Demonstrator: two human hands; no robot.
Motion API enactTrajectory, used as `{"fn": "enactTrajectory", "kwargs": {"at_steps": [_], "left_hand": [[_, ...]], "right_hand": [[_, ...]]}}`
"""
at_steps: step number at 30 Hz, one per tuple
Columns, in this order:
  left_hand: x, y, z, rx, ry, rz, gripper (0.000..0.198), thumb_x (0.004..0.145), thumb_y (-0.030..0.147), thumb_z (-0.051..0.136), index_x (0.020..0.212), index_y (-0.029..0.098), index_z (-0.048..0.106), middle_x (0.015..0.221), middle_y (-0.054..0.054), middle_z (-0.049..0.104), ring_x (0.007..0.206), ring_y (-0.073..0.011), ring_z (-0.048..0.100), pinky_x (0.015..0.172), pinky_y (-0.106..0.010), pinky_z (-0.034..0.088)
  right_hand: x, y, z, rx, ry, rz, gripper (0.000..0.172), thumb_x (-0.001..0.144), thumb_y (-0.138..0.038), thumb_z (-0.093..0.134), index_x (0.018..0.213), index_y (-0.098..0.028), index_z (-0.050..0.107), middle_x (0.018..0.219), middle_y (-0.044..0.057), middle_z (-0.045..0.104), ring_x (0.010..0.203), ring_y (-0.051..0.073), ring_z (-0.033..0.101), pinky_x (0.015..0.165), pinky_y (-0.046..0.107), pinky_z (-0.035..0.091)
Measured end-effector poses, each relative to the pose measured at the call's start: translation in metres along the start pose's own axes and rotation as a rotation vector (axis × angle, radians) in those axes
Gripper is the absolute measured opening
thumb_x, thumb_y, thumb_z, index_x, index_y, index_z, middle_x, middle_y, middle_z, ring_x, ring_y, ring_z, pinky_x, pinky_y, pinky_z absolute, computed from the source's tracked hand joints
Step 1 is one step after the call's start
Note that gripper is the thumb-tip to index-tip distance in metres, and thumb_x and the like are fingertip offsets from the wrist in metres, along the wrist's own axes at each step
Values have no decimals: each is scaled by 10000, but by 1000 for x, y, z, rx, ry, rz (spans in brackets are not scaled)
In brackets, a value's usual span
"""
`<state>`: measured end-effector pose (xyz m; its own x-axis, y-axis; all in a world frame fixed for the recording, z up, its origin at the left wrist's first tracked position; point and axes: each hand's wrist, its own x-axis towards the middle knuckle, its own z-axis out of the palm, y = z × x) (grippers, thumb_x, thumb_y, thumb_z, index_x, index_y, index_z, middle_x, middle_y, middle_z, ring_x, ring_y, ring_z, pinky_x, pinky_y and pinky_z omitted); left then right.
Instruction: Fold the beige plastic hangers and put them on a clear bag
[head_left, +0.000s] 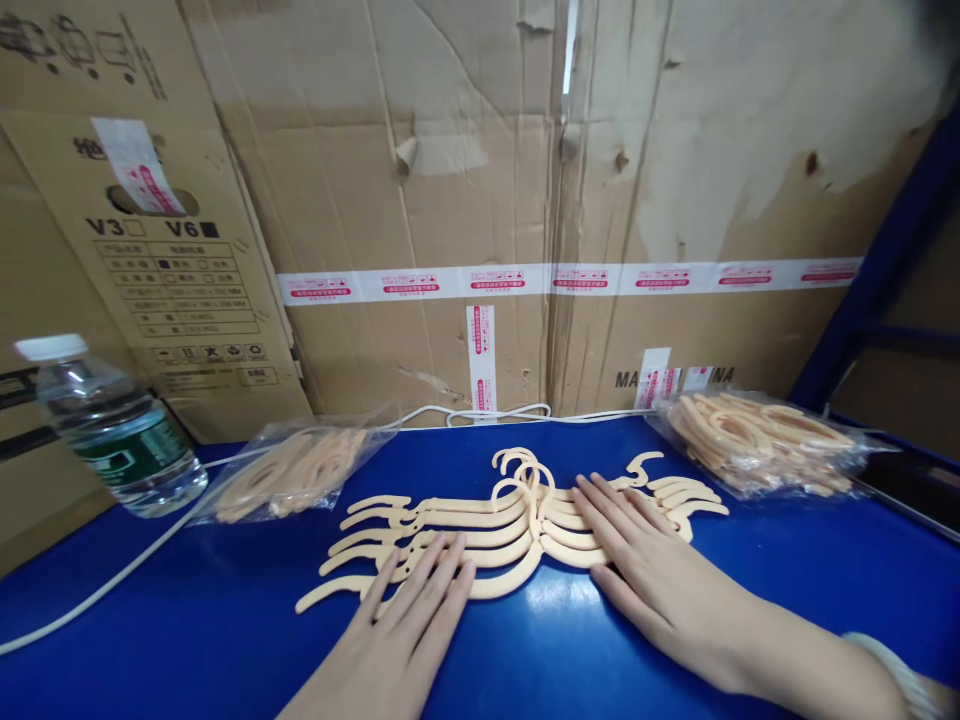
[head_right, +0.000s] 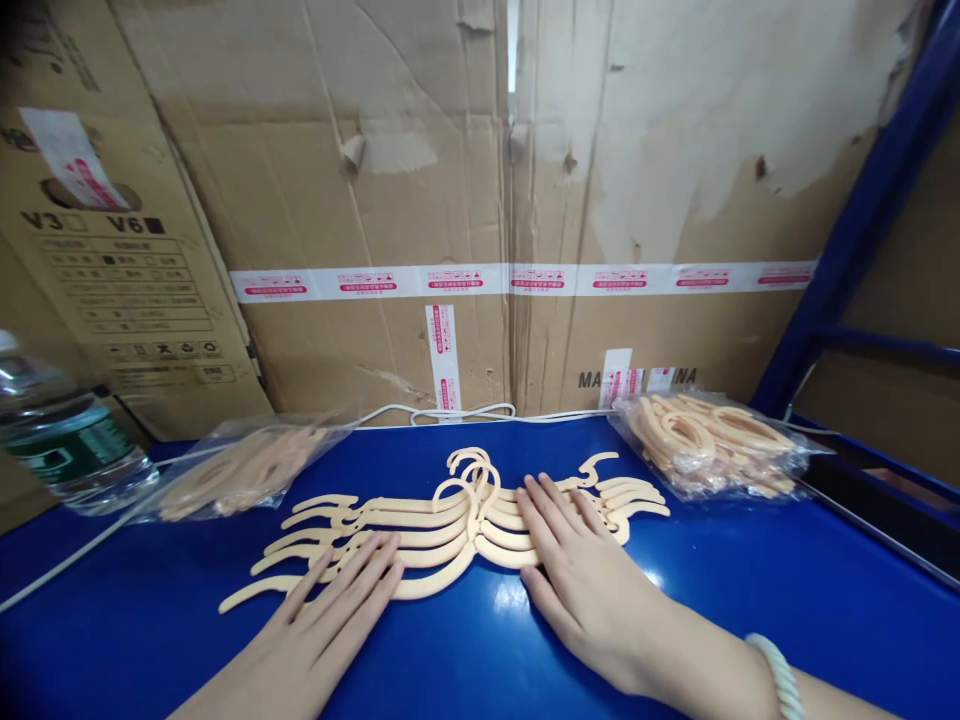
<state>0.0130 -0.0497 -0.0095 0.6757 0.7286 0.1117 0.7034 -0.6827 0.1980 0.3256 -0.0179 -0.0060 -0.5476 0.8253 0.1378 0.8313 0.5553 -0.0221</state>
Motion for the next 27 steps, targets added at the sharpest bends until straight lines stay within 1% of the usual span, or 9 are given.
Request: {"fn": "enactTrajectory", "kwargs": {"at_steps": [2, 4, 8, 10, 12, 15, 21, 25, 27], "left_hand": [[3, 1, -5, 109, -44, -19, 664, 939, 431, 483, 1475, 267, 128, 1541, -88, 189, 1408, -378, 233, 1116, -607, 207], [7, 2, -13, 180, -39, -19, 666, 951, 465, 442, 1478, 250, 97, 1543, -94, 173, 1413, -359, 233, 1116, -598, 222], [17, 0, -28, 155, -53, 28, 761, 920, 581, 437, 1482, 262, 35, 1544, -88, 138, 1408, -354, 254, 1118, -569, 257], [24, -5, -27, 141, -56, 10, 733, 933, 593, 395, 1481, 279, 22, 1547, -75, 127, 1414, -344, 239, 1114, -568, 271], [31, -11, -20, 164, 34, -52, 725, 932, 613, 371, 1488, 262, 65, 1554, -76, 134, 1431, -329, 196, 1129, -564, 246], [44, -21, -10, 183, 76, -56, 715, 936, 622, 345, 1496, 231, 134, 1560, -87, 148, 1443, -313, 168, 1150, -548, 202], [62, -47, -13, 105, -54, 4, 753, 936, 619, 340, 1512, 219, 67, 1570, -117, 62, 1446, -348, 89, 1126, -634, 127], [65, -52, -12, 109, -36, 10, 756, 941, 609, 345, 1517, 229, 37, 1570, -126, 38, 1446, -349, 69, 1123, -647, 67], [65, -51, -12, 124, -21, -1, 756, 941, 610, 340, 1519, 230, 35, 1573, -123, 47, 1448, -343, 70, 1126, -643, 56]], "right_hand": [[5, 2, -1, 28, -59, 33, 650, 992, -445, 274, 1513, -68, 179, 1560, 176, 149, 1441, 343, 123, 1124, 624, 202], [10, 5, -2, 48, -85, 54, 670, 989, -481, 257, 1517, -80, 158, 1566, 154, 102, 1445, 330, 90, 1141, 606, 163], [23, 13, -1, 55, -83, 78, 685, 983, -497, 256, 1514, -75, 164, 1567, 149, 96, 1449, 313, 79, 1157, 572, 134], [31, 20, 0, 54, -77, 85, 692, 980, -503, 255, 1511, -66, 178, 1564, 158, 117, 1449, 309, 94, 1161, 556, 136], [40, 26, 2, 57, -67, 82, 684, 983, -493, 248, 1509, -59, 189, 1561, 165, 136, 1448, 305, 107, 1163, 546, 142], [55, 37, 5, 62, -34, 61, 668, 986, -467, 252, 1503, -46, 212, 1554, 177, 162, 1445, 305, 127, 1162, 544, 151], [73, 50, 10, 40, -15, 55, 679, 983, -477, 249, 1498, -35, 229, 1545, 197, 181, 1444, 311, 135, 1156, 553, 154], [75, 50, 10, -9, -38, 56, 678, 991, -464, 235, 1496, -13, 213, 1549, 198, 172, 1445, 313, 126, 1160, 543, 152], [74, 48, 10, -53, -3, 59, 663, 994, -461, 248, 1493, -23, 237, 1544, 199, 203, 1440, 325, 146, 1151, 561, 169]]}}
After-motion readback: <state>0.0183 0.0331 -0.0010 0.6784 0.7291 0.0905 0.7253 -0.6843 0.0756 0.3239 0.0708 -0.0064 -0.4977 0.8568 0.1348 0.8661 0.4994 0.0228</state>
